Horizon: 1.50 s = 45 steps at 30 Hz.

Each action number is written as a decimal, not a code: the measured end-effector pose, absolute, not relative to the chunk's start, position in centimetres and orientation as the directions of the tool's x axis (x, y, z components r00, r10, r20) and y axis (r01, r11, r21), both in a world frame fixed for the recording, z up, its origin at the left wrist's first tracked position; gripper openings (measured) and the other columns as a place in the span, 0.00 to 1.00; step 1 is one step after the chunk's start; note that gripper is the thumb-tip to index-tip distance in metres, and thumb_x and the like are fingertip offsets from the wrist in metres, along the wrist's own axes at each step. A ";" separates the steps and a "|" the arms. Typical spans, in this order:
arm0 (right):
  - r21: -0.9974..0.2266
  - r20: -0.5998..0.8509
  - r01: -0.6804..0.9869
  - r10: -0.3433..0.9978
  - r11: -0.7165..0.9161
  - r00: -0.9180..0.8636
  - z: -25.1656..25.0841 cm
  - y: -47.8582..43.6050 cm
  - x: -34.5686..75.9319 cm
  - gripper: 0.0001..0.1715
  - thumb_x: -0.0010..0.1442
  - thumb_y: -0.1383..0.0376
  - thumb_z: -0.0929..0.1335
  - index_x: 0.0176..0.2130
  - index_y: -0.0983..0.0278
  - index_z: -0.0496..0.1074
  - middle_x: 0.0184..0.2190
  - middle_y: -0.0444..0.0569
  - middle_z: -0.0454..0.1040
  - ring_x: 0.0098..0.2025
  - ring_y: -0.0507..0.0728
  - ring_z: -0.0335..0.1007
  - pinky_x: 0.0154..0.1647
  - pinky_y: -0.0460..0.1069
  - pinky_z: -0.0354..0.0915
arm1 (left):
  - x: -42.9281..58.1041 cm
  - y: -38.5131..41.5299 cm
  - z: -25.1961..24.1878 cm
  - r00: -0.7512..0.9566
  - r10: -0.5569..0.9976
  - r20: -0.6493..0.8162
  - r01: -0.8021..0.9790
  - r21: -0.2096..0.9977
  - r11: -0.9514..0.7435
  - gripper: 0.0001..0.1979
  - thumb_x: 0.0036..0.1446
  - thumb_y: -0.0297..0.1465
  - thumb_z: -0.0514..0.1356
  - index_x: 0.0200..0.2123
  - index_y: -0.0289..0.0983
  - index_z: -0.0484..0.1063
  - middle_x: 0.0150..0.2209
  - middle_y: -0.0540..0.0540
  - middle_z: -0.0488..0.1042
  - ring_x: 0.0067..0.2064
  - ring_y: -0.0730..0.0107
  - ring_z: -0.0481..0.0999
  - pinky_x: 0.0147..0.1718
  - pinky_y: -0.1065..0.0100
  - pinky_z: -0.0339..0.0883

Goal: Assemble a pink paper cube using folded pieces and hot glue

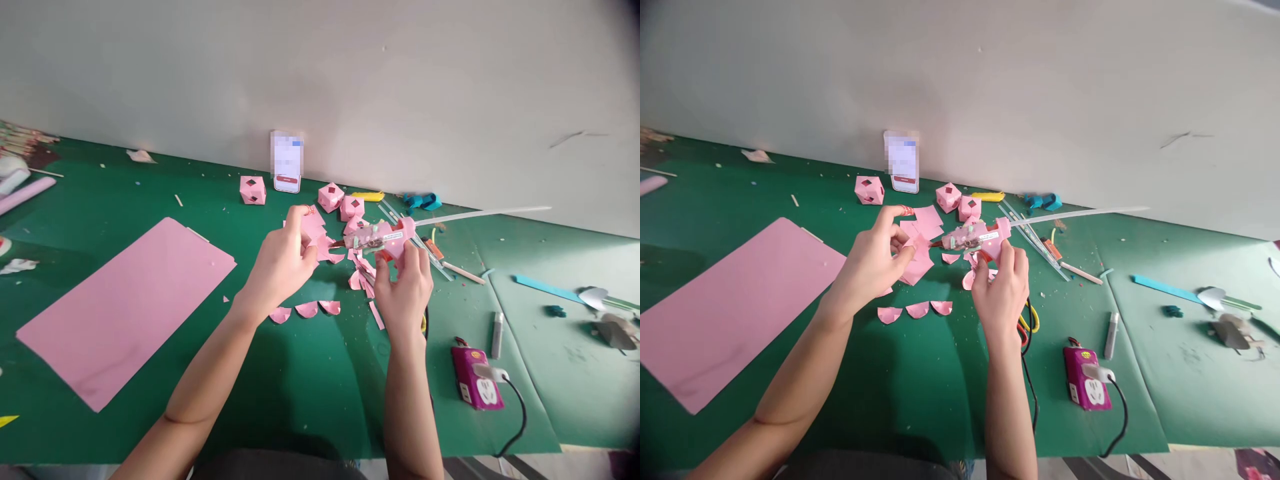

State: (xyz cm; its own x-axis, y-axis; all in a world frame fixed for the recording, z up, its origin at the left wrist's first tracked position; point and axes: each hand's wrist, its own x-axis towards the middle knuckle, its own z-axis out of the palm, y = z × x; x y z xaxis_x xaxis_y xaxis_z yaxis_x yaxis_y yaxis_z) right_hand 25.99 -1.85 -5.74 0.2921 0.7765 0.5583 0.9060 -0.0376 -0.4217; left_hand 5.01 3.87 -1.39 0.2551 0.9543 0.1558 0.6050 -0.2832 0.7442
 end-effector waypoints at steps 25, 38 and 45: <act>-0.466 0.597 0.883 0.718 -0.053 0.358 -4.6 -2.2 26.2 0.16 0.62 0.57 0.70 0.46 0.63 0.71 0.34 0.48 0.70 0.33 0.57 0.66 0.35 0.52 0.63 | 4.8 3.8 -1.5 0.259 0.956 0.139 0.550 0.792 -0.264 0.22 0.61 0.22 0.57 0.58 0.40 0.61 0.31 0.54 0.77 0.32 0.69 0.79 0.34 0.66 0.70; -0.439 0.573 0.895 0.744 -0.076 0.344 -4.9 -2.3 25.6 0.17 0.63 0.58 0.68 0.49 0.62 0.72 0.36 0.50 0.71 0.36 0.60 0.67 0.36 0.54 0.64 | 4.7 3.7 -1.5 0.271 0.952 0.145 0.531 0.802 -0.273 0.23 0.62 0.23 0.57 0.59 0.39 0.61 0.33 0.52 0.78 0.35 0.67 0.80 0.37 0.65 0.72; -0.409 0.567 0.908 0.756 -0.085 0.327 -4.9 -2.3 25.6 0.19 0.63 0.58 0.68 0.52 0.63 0.72 0.38 0.52 0.73 0.37 0.61 0.68 0.37 0.55 0.65 | 4.8 3.7 -1.4 0.275 0.949 0.151 0.543 0.791 -0.283 0.23 0.62 0.23 0.57 0.59 0.40 0.61 0.33 0.52 0.78 0.35 0.67 0.80 0.37 0.65 0.72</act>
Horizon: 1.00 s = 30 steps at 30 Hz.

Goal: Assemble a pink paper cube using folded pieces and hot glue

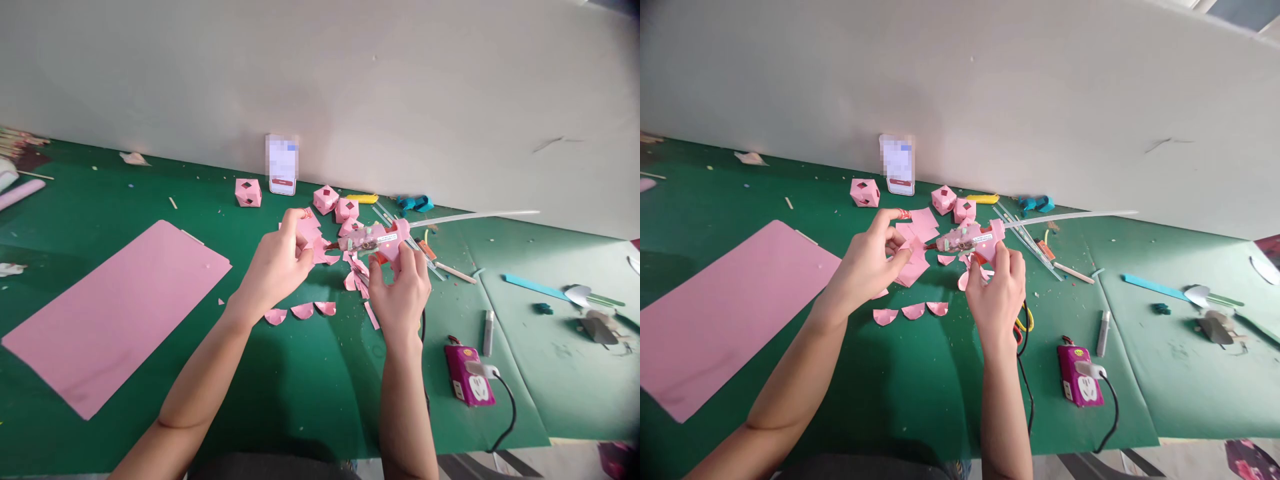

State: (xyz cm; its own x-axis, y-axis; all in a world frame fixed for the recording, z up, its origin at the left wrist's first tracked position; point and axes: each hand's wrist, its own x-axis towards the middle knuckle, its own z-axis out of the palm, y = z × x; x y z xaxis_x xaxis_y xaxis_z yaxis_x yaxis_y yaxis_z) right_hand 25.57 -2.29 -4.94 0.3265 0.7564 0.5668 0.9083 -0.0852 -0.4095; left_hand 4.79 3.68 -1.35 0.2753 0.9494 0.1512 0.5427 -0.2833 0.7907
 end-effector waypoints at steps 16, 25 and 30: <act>-0.456 0.540 0.885 0.761 -0.094 0.359 -4.9 -2.3 25.6 0.19 0.63 0.57 0.68 0.51 0.63 0.71 0.38 0.51 0.72 0.38 0.60 0.67 0.40 0.55 0.66 | 4.9 3.5 -1.2 0.302 0.941 0.153 0.541 0.785 -0.301 0.22 0.61 0.23 0.58 0.58 0.40 0.61 0.33 0.52 0.78 0.34 0.67 0.80 0.36 0.65 0.72; -0.428 0.533 0.896 0.769 -0.116 0.354 -4.6 -2.5 25.5 0.17 0.62 0.59 0.67 0.50 0.62 0.71 0.37 0.50 0.71 0.38 0.61 0.67 0.39 0.55 0.65 | 4.9 3.6 -1.3 0.298 0.944 0.140 0.528 0.800 -0.286 0.23 0.62 0.23 0.58 0.59 0.40 0.61 0.34 0.51 0.79 0.36 0.66 0.82 0.35 0.66 0.72; -0.438 0.537 0.892 0.765 -0.107 0.356 -4.6 -2.5 25.5 0.18 0.62 0.59 0.68 0.51 0.61 0.71 0.39 0.51 0.71 0.39 0.62 0.68 0.41 0.56 0.66 | 4.8 3.5 -1.2 0.316 0.934 0.167 0.526 0.788 -0.319 0.21 0.62 0.24 0.59 0.56 0.41 0.61 0.33 0.52 0.79 0.35 0.66 0.81 0.36 0.65 0.74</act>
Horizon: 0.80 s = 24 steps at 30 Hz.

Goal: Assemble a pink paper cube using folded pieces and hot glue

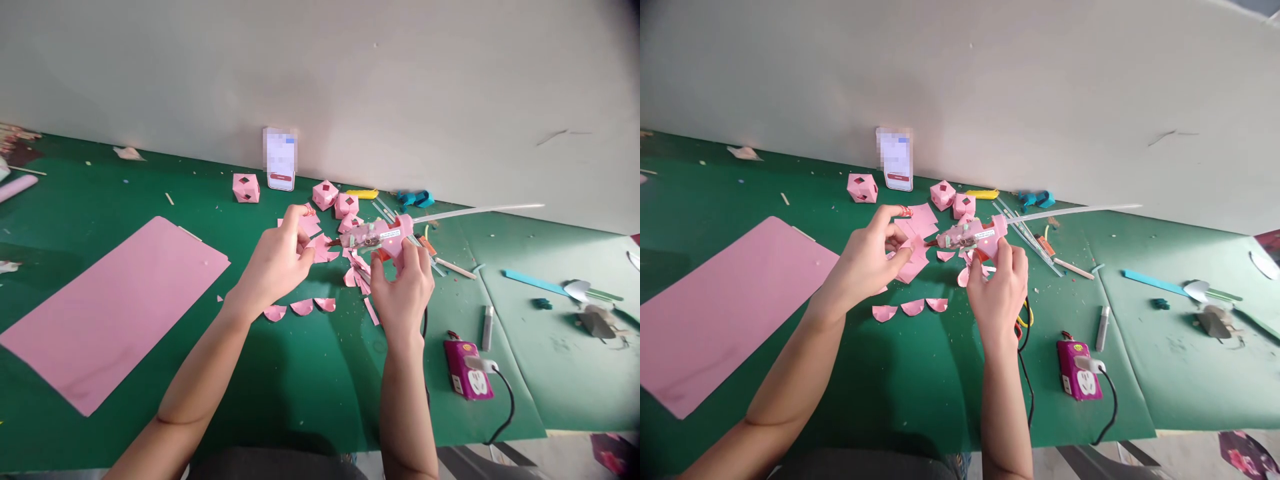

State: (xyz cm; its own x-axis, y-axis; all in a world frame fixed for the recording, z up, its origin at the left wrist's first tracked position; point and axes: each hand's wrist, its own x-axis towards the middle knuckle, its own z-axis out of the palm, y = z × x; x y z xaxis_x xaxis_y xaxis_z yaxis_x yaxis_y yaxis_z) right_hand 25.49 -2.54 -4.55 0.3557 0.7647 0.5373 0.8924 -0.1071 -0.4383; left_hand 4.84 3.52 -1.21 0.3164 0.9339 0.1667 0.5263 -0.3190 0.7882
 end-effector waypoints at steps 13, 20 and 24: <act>-0.446 0.537 0.888 0.759 -0.114 0.368 -4.1 -2.7 25.3 0.17 0.62 0.59 0.68 0.50 0.61 0.71 0.38 0.51 0.70 0.39 0.61 0.66 0.40 0.56 0.64 | 4.8 3.6 -1.4 0.307 0.939 0.159 0.503 0.810 -0.301 0.22 0.63 0.25 0.59 0.58 0.40 0.61 0.33 0.52 0.79 0.36 0.67 0.81 0.44 0.62 0.76; -0.436 0.548 0.895 0.760 -0.096 0.348 -4.2 -2.8 25.3 0.17 0.63 0.59 0.67 0.51 0.61 0.71 0.38 0.51 0.70 0.39 0.61 0.66 0.41 0.57 0.65 | 4.7 3.6 -1.4 0.294 0.937 0.188 0.488 0.814 -0.316 0.20 0.64 0.27 0.59 0.58 0.41 0.62 0.34 0.52 0.79 0.36 0.67 0.82 0.43 0.63 0.76; -0.425 0.545 0.900 0.766 -0.098 0.341 -4.3 -2.8 25.4 0.18 0.64 0.59 0.67 0.51 0.62 0.71 0.39 0.52 0.71 0.40 0.62 0.67 0.42 0.58 0.66 | 4.7 3.7 -1.2 0.274 0.943 0.186 0.499 0.811 -0.305 0.21 0.62 0.24 0.58 0.57 0.41 0.62 0.33 0.53 0.79 0.35 0.68 0.81 0.42 0.64 0.76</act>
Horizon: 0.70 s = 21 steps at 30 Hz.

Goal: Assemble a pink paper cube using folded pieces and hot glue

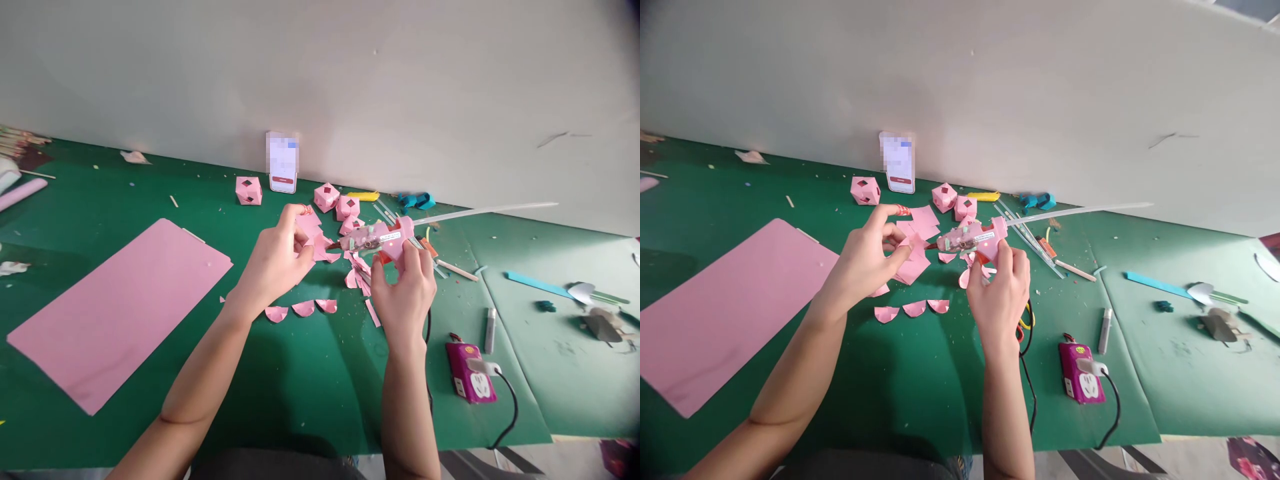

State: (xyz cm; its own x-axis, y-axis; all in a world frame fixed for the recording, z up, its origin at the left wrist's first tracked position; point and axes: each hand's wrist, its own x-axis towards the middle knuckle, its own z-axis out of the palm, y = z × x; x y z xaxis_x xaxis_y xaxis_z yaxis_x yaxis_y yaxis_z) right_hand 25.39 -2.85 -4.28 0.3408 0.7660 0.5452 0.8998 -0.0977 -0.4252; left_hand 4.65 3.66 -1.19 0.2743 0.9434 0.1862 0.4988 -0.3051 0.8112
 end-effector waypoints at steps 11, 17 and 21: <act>-0.419 0.472 0.886 0.785 -0.201 0.401 -5.2 -2.2 27.1 0.24 0.62 0.56 0.67 0.54 0.65 0.71 0.45 0.59 0.74 0.48 0.67 0.70 0.49 0.62 0.67 | 4.5 3.5 -0.5 0.253 0.950 0.182 0.450 0.847 -0.282 0.19 0.62 0.27 0.59 0.56 0.41 0.64 0.32 0.54 0.78 0.35 0.69 0.81 0.42 0.65 0.76; -0.398 0.073 0.756 0.803 -0.520 0.591 -7.5 -0.6 30.5 0.29 0.62 0.54 0.65 0.55 0.70 0.70 0.51 0.66 0.76 0.56 0.72 0.70 0.57 0.62 0.65 | 4.5 3.3 -0.7 0.263 0.939 0.224 0.406 0.857 -0.318 0.17 0.66 0.31 0.59 0.57 0.40 0.64 0.33 0.53 0.79 0.36 0.69 0.81 0.42 0.65 0.77; -0.286 -0.114 0.683 0.732 -0.672 0.672 -9.0 -0.2 31.9 0.28 0.66 0.56 0.62 0.55 0.75 0.69 0.52 0.73 0.74 0.57 0.74 0.71 0.57 0.61 0.65 | 4.3 3.3 -0.8 0.266 0.938 0.222 0.411 0.854 -0.319 0.19 0.64 0.29 0.59 0.57 0.40 0.64 0.33 0.52 0.79 0.37 0.68 0.81 0.42 0.64 0.77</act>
